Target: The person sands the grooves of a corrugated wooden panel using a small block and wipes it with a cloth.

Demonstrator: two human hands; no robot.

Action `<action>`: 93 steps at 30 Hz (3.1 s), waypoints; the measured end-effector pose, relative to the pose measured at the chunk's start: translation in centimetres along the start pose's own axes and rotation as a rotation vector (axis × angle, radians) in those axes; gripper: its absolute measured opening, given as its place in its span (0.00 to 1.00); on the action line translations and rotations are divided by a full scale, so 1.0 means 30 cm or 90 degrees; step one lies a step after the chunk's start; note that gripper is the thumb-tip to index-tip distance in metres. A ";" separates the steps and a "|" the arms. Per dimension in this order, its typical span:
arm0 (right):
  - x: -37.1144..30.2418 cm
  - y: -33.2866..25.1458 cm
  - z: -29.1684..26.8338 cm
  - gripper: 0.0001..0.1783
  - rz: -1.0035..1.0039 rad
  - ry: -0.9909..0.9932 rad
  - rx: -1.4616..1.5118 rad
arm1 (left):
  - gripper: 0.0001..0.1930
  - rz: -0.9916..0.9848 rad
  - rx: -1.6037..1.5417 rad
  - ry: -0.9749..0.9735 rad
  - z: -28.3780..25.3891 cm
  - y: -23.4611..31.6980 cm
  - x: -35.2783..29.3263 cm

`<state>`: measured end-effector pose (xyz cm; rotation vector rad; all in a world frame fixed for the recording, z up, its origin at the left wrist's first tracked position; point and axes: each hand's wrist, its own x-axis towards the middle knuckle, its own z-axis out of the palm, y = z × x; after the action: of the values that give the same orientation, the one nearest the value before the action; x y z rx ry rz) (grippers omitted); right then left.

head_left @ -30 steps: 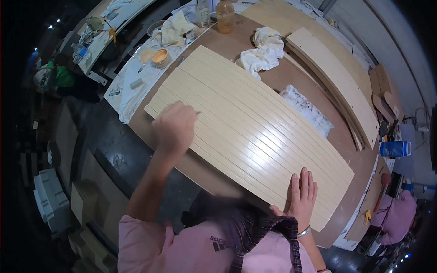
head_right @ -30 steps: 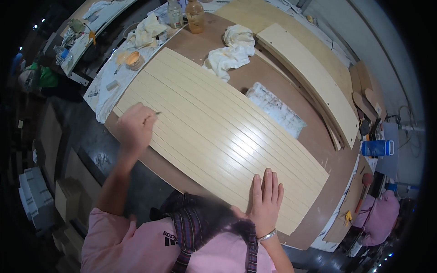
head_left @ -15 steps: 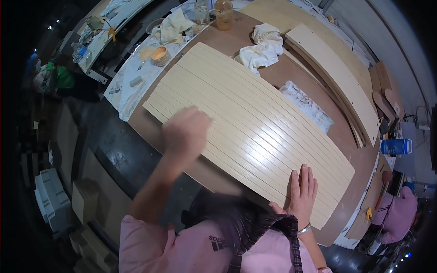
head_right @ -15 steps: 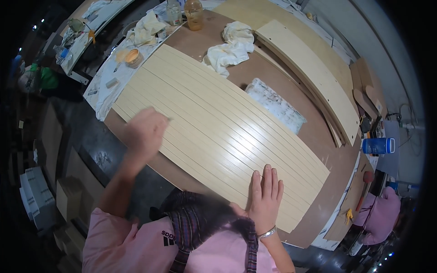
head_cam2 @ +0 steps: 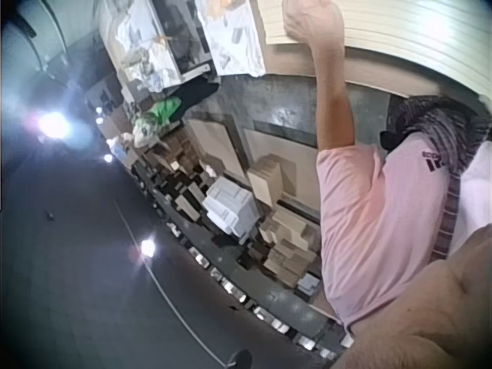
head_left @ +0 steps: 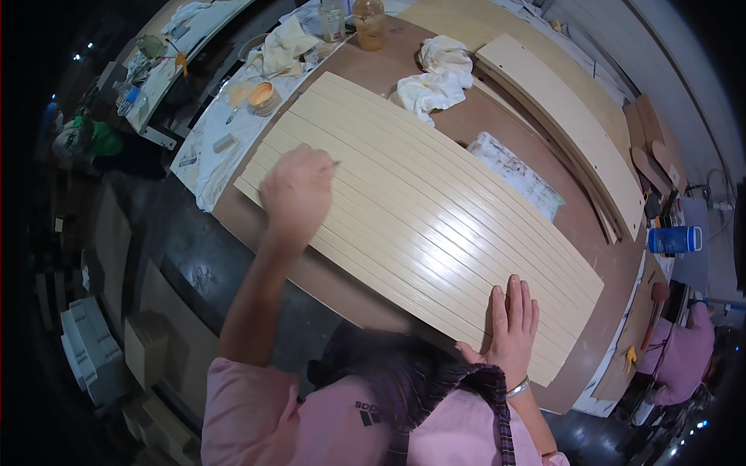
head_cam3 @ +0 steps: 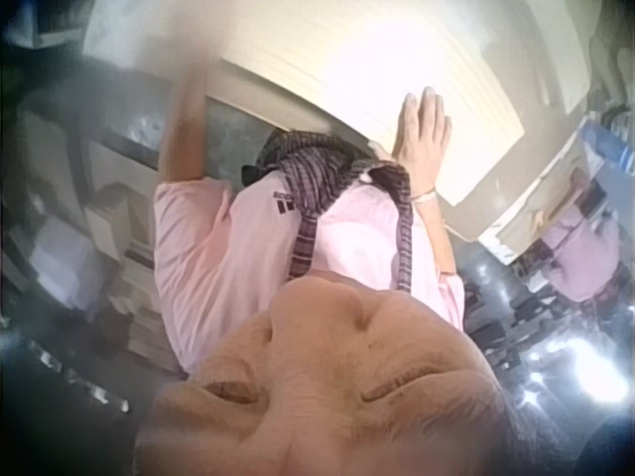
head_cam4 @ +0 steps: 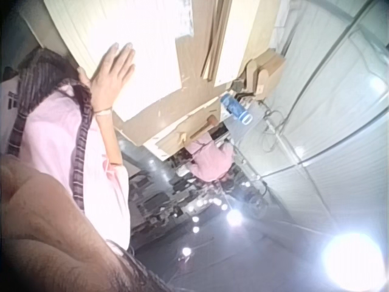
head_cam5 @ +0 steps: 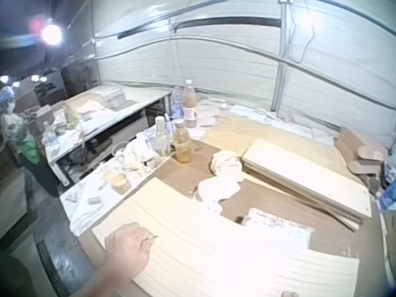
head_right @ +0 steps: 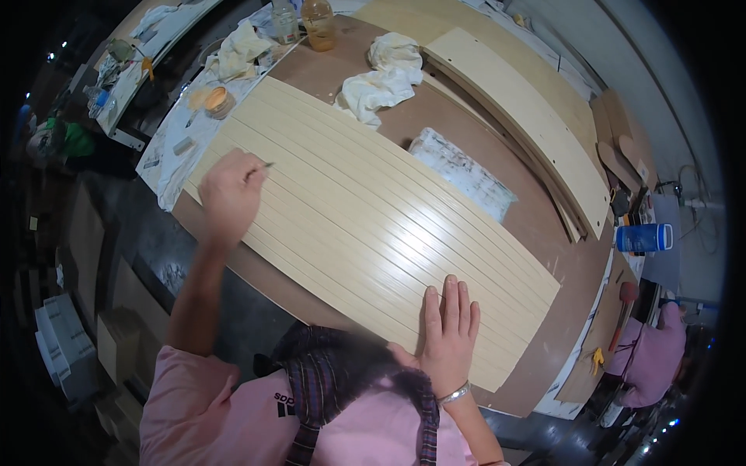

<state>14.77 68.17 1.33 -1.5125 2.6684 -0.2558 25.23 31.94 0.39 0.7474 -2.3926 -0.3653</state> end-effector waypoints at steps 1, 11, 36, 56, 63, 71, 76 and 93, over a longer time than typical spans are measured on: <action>0.003 -0.004 -0.002 0.58 -0.003 -0.005 0.002 | 0.03 0.035 -0.003 -0.008 -0.006 0.018 -0.014; -0.002 0.007 0.017 0.57 -0.007 0.011 -0.011 | 0.02 -0.098 0.040 0.031 -0.143 -0.140 -0.082; 0.005 0.002 0.014 0.54 -0.004 0.052 0.006 | 0.04 0.038 -0.041 -0.097 -0.114 0.187 -0.312; 0.003 -0.004 0.010 0.55 0.008 0.056 0.011 | 0.03 -0.050 -0.001 -0.049 -0.179 0.015 -0.211; 0.000 0.004 0.010 0.53 0.001 0.054 0.001 | 0.04 -0.033 -0.038 -0.064 -0.168 0.040 -0.202; -0.002 0.004 0.012 0.55 0.009 0.051 0.009 | 0.05 -0.145 0.023 0.006 -0.212 -0.265 -0.107; 0.003 -0.005 0.008 0.53 0.000 0.055 0.005 | 0.06 -0.242 0.127 0.043 -0.288 -0.385 -0.049; -0.003 0.005 0.020 0.54 0.005 0.056 0.003 | 0.03 -0.038 -0.043 -0.004 -0.251 -0.254 -0.113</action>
<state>14.77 68.26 0.72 -1.5238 2.7380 -0.3352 35.36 27.21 1.54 0.7896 -2.3558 -0.4708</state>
